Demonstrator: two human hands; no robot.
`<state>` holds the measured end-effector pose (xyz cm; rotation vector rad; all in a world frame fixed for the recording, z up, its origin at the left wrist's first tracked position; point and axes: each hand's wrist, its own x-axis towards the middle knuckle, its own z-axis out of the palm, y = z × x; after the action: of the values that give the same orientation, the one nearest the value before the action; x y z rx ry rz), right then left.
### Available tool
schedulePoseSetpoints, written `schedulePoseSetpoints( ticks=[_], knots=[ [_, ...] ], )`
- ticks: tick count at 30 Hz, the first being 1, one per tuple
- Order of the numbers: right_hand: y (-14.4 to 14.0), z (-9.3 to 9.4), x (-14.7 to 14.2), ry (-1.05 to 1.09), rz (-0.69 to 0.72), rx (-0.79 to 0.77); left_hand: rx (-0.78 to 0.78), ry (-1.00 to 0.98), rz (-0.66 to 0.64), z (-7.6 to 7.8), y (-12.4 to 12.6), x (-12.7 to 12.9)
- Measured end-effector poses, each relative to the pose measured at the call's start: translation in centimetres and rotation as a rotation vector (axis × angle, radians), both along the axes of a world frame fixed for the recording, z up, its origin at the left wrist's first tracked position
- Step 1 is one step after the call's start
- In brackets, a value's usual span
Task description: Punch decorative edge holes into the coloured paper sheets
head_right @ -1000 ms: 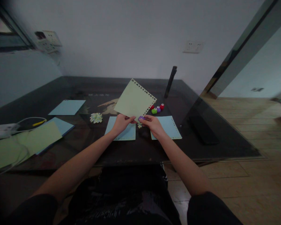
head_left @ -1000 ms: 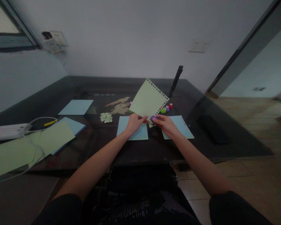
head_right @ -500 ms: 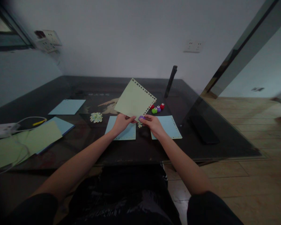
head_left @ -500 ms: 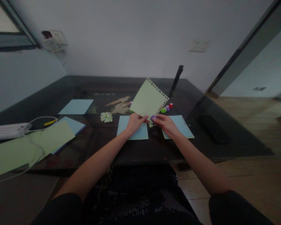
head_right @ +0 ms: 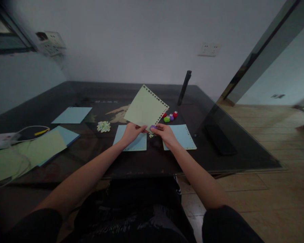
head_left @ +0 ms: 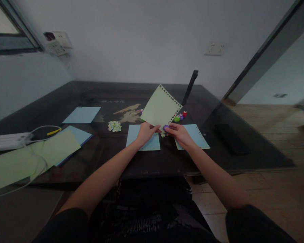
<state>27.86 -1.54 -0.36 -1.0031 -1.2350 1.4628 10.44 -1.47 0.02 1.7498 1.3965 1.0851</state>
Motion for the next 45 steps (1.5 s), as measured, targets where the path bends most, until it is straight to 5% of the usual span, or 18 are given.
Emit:
schedulePoseSetpoints(
  ticks=[16, 26, 45],
  knots=[
    [0.6, -0.9, 0.1, 0.019, -0.014, 0.047, -0.008, -0.086, -0.009, 0.0, -0.3, 0.4],
    [0.6, -0.7, 0.0, -0.013, -0.022, 0.086, 0.022, -0.117, -0.017, -1.6, 0.4, 0.4],
    [1.0, -1.0, 0.5, -0.013, -0.01, 0.104, -0.041, -0.158, -0.037, -1.1, -0.2, 1.1]
  ],
)
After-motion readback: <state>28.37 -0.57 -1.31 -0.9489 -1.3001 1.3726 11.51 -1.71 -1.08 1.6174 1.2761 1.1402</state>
